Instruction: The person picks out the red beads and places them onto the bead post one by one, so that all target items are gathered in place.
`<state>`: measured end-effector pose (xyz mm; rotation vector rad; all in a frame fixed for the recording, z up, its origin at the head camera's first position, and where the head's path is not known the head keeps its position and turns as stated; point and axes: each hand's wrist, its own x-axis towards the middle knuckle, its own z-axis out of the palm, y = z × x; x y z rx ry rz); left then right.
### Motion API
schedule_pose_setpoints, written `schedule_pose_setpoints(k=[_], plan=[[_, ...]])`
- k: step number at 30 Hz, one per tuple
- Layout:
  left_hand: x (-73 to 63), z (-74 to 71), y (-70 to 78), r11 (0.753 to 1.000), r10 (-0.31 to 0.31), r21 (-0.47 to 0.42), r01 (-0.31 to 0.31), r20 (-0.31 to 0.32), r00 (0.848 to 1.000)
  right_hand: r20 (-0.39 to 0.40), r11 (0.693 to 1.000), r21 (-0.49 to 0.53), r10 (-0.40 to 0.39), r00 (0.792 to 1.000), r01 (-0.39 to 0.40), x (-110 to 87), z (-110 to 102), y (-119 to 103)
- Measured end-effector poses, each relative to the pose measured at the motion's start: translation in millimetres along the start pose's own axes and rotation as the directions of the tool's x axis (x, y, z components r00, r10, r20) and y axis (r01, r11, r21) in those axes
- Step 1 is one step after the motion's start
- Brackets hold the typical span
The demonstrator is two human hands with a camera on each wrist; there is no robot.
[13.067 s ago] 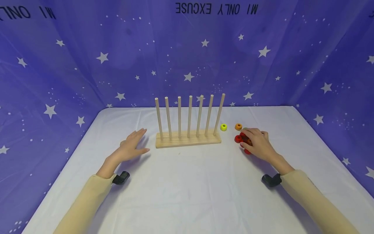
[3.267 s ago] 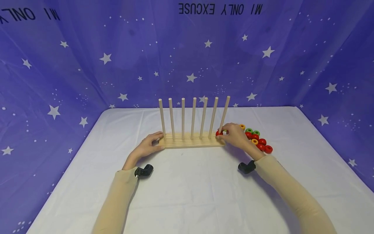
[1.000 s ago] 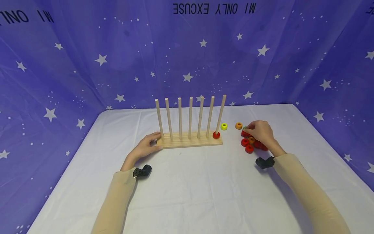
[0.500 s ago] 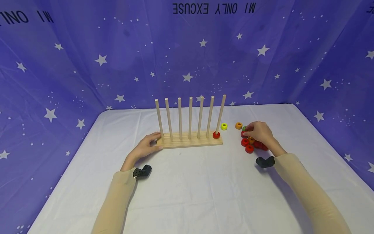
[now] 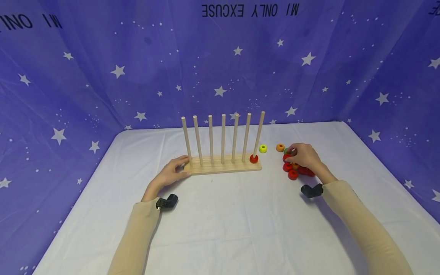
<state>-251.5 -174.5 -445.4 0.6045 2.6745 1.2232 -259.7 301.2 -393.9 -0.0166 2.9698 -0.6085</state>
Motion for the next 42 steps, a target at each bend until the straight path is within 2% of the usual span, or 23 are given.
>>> schedule_pose_setpoints(k=[11, 20, 28, 35, 39, 42], plan=[[-0.5, -0.5, 1.0, 1.0, -0.001, 0.003, 0.001, 0.003, 1.0, 0.054, 1.0, -0.029, -0.005, 0.999, 0.007, 1.5, 1, -1], [-0.2, -0.4, 0.5, 1.0, 0.014, -0.012, -0.014, 0.001, 1.0, 0.038, 0.999, -0.025, -0.029, 0.999, 0.03, 1.8, 2, 0], [-0.4, -0.8, 0.8, 1.0, 0.013, -0.004, -0.013, -0.002, 1.0, -0.013, 0.999, -0.021, -0.047, 0.999, 0.047, -1.9, 3, -3], [-1.5, -2.3, 2.5, 0.999, -0.01, -0.033, 0.01, 0.014, 1.0, -0.075, 0.999, -0.013, -0.049, 0.996, 0.048, -8.0, 1, -12], [-2.4, -0.9, 3.2, 1.0, -0.004, -0.02, 0.004, 0.006, 1.0, -0.13, 0.997, 0.003, -0.076, 0.989, 0.077, -10.8, 0, -17], [-2.4, 0.9, 2.4, 1.0, 0.0, -0.007, 0.0, -0.007, 1.0, -0.189, 0.993, -0.006, -0.119, 0.975, 0.121, -12.2, -2, -23]])
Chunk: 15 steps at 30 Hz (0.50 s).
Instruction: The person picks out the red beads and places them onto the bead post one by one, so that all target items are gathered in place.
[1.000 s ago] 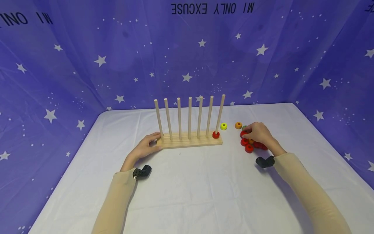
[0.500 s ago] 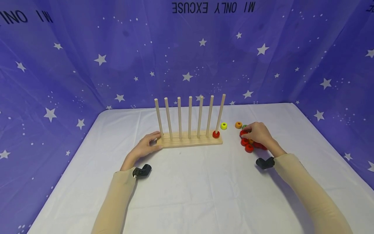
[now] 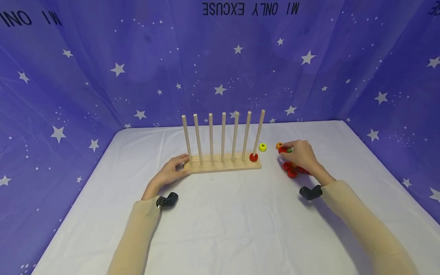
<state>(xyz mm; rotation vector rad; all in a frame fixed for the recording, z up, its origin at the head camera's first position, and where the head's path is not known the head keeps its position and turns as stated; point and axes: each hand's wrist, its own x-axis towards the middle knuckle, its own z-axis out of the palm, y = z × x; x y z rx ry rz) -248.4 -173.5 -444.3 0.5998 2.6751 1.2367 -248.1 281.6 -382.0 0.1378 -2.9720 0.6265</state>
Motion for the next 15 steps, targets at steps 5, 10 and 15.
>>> schedule_pose_setpoints(k=[5, 10, 15], plan=[[0.3, 2.0, -1.4, 1.0, -0.015, 0.005, 0.015, 0.0, 1.0, -0.109, 0.996, -0.015, -0.087, 0.99, 0.086, 0.1, -3, -9], [0.7, 1.0, -0.5, 1.0, -0.005, 0.011, 0.006, -0.004, 1.0, -0.197, 0.987, -0.026, -0.161, 0.967, 0.159, 0.2, -4, -15], [1.2, -0.8, -0.1, 1.0, -0.006, 0.01, 0.006, 0.004, 1.0, -0.29, 0.978, -0.027, -0.203, 0.935, 0.205, -1.7, -6, -21]])
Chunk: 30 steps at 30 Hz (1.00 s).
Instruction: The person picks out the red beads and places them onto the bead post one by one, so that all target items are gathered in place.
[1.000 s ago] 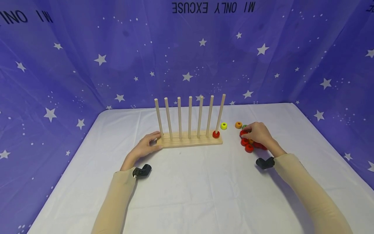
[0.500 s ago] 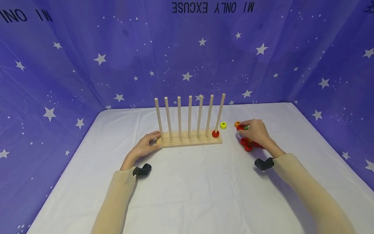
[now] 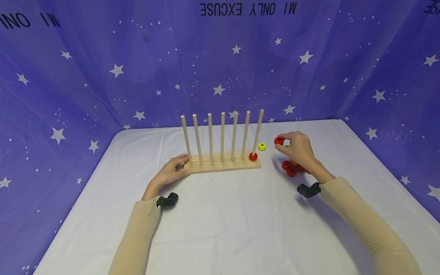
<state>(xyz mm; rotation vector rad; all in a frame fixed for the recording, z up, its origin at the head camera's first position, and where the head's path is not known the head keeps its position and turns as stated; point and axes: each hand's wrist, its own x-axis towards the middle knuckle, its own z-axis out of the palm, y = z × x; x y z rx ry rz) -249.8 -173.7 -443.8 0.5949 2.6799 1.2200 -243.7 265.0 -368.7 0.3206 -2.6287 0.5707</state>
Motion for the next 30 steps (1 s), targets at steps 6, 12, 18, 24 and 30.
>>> schedule_pose_setpoints(k=[6, 12, 18, 24, 30], plan=[[-0.7, 0.4, -0.3, 1.0, 0.004, -0.002, -0.004, 0.0, 1.0, -0.104, 0.997, 0.04, -0.059, 0.993, 0.063, 0.3, -5, -9], [-2.3, 1.7, -1.4, 1.0, 0.018, 0.014, -0.018, -0.014, 1.0, -0.195, 0.988, 0.065, -0.123, 0.973, 0.138, 2.9, -8, -14], [-1.1, 0.5, -2.2, 0.999, 0.04, 0.038, -0.039, -0.027, 0.999, -0.247, 0.98, 0.069, -0.162, 0.955, 0.184, 10.1, -12, -22], [-1.3, 0.3, -2.2, 0.998, 0.054, 0.02, -0.054, -0.018, 0.998, -0.281, 0.972, 0.095, -0.179, 0.943, 0.213, 15.3, -16, -31], [-0.3, 0.7, -0.2, 0.999, 0.036, 0.012, -0.036, -0.013, 0.999, -0.3, 0.967, 0.125, -0.176, 0.938, 0.222, 18.7, -21, -39]])
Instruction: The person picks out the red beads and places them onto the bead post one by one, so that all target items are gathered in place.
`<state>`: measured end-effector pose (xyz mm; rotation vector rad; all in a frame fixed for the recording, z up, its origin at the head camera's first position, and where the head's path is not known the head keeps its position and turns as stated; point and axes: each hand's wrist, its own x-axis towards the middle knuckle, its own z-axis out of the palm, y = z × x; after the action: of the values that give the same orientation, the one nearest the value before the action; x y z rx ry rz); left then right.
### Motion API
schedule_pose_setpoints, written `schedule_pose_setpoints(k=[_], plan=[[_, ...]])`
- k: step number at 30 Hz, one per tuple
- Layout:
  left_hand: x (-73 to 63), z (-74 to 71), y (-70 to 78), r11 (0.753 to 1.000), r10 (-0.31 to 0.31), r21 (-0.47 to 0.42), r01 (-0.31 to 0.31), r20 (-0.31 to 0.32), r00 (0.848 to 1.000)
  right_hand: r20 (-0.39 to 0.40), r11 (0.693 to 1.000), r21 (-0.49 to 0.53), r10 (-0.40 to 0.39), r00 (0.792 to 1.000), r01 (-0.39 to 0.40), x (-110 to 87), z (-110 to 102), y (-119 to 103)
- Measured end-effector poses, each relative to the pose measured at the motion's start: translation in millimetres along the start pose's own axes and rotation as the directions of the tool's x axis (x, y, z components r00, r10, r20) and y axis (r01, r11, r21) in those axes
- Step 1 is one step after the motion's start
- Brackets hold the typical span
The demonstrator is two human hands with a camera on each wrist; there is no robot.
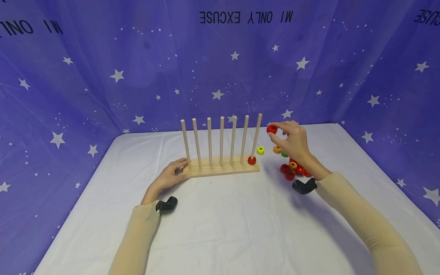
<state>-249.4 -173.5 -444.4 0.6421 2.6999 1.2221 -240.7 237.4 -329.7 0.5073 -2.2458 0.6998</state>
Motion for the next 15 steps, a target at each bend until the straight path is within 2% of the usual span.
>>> schedule_pose_setpoints(k=[4, 9, 15], plan=[[-2.2, -0.4, -0.8, 1.0, -0.003, 0.004, 0.003, 0.001, 1.0, -0.019, 1.0, 0.015, -0.008, 1.0, 0.009, 4.0, 0, -5], [1.3, -3.0, -2.1, 1.0, 0.012, 0.019, -0.012, 0.003, 1.0, -0.066, 0.999, 0.042, -0.012, 0.998, 0.015, 12.1, -3, -12], [2.5, -2.3, -4.1, 1.0, 0.008, 0.015, -0.008, 0.004, 1.0, -0.08, 0.998, 0.054, -0.021, 0.997, 0.025, 18.0, -3, -16]])
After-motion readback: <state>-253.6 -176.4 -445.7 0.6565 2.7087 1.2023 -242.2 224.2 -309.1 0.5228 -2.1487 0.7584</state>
